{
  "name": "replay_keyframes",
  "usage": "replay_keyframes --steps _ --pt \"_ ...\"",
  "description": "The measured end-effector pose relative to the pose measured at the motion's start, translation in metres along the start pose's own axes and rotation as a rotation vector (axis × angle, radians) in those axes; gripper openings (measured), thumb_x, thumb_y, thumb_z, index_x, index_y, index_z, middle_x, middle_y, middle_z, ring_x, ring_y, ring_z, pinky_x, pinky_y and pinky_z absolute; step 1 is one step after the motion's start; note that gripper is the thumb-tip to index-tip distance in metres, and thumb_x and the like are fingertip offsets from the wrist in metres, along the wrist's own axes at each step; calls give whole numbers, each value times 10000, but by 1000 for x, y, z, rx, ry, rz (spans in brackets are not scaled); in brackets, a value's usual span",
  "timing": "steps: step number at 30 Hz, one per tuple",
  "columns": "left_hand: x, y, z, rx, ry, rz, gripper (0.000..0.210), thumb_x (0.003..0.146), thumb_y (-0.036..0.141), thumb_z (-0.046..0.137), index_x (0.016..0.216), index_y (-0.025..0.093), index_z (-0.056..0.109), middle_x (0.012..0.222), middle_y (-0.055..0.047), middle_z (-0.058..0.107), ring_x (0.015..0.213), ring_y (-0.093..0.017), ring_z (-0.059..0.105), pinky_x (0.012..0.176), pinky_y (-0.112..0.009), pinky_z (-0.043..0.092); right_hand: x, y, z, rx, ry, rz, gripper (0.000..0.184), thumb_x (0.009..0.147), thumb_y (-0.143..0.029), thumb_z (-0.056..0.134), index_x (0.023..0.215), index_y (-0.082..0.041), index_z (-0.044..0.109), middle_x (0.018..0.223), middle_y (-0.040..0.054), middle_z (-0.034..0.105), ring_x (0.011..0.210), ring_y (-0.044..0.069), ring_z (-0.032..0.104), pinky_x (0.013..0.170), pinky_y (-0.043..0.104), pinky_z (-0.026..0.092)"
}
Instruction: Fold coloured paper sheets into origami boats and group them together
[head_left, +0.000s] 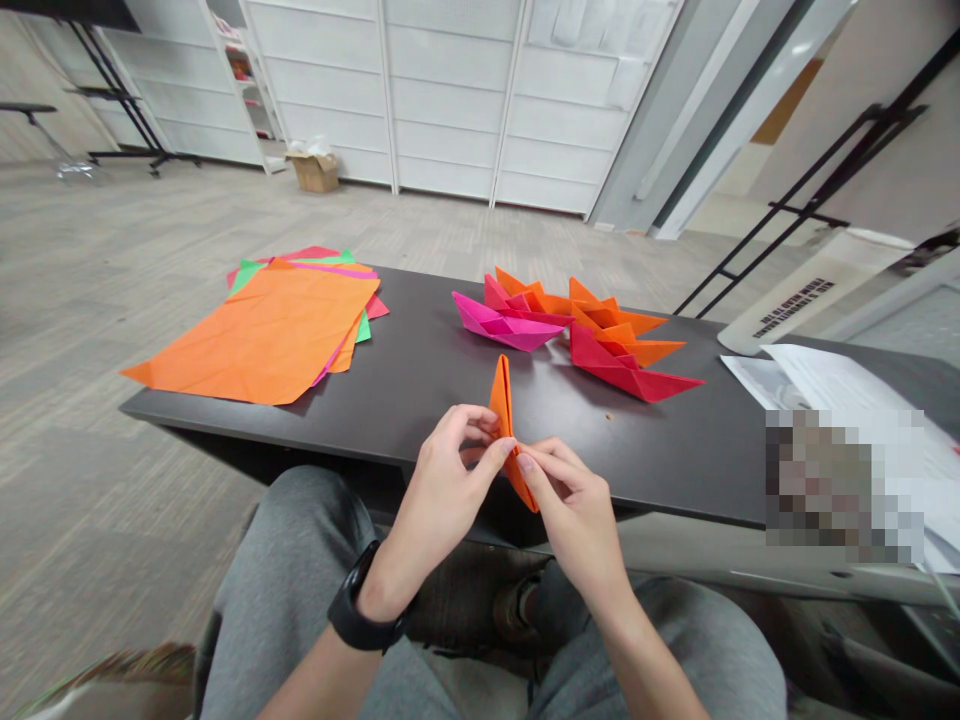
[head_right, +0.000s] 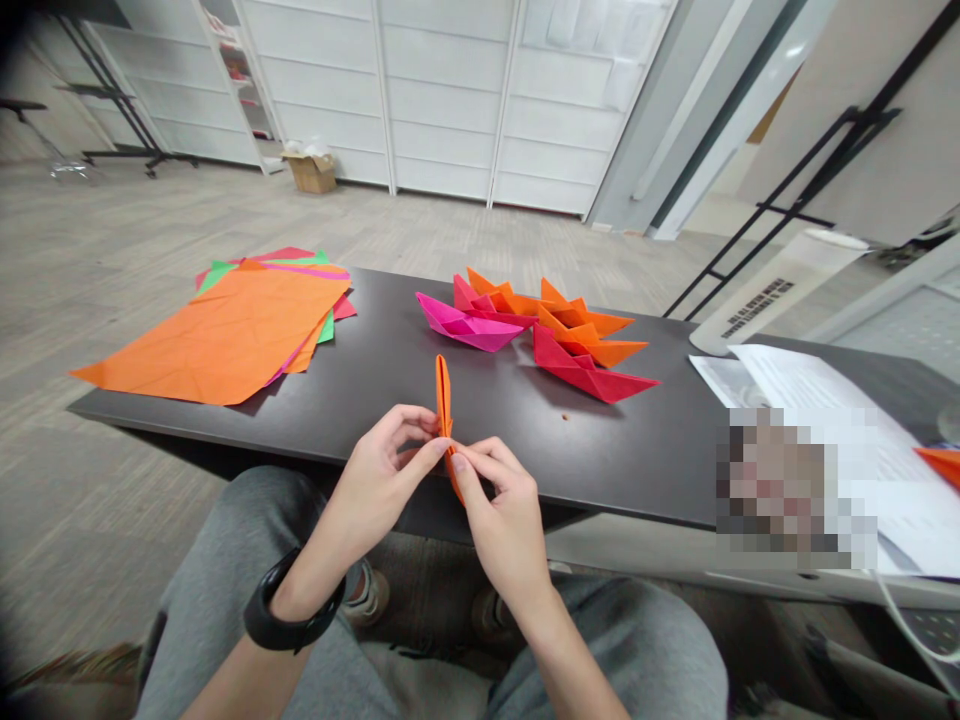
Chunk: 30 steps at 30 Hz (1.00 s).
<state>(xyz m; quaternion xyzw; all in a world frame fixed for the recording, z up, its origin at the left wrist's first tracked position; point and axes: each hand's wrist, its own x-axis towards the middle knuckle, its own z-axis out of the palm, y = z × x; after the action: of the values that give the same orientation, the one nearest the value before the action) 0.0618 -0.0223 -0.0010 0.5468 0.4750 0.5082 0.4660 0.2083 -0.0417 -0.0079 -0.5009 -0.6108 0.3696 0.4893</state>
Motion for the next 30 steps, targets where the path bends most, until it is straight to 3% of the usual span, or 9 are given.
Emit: replay_keyframes --steps 7,12,17,22,30 --pt "-2 6 4 62 29 26 87 877 207 578 960 188 556 965 -50 628 904 -177 662 807 -326 579 -1 0 3 -29 6 -14 217 961 -320 604 1015 -252 803 804 13 624 737 150 584 667 263 474" --pt "-8 6 10 271 202 123 178 824 105 567 950 208 496 954 -33 602 875 -176 652 816 -344 560 -4 2 5 -139 102 -72 196 958 -272 602 1022 -243 785 850 17 652 755 154 610 711 282 503" --pt "-6 0 12 387 311 85 250 822 124 608 1004 222 467 916 -18 618 792 -186 665 728 -339 557 -3 6 7 -218 231 -133 156 955 -247 579 1010 -222 723 907 29 676 810 169 652 745 302 538" --pt "-3 -3 5 433 233 195 122 882 110 557 939 217 557 910 -14 631 790 -164 658 731 -299 551 -1 13 8 -188 306 -92 374 901 -201 579 1263 -222 488 927 27 646 809 181 665 716 327 572" --pt "-5 5 0 333 30 151 82 911 170 600 903 201 676 895 -12 698 727 -140 680 690 -260 574 2 10 -1 -343 270 -92 237 894 -215 561 1130 -217 571 1063 84 659 927 223 662 823 392 563"
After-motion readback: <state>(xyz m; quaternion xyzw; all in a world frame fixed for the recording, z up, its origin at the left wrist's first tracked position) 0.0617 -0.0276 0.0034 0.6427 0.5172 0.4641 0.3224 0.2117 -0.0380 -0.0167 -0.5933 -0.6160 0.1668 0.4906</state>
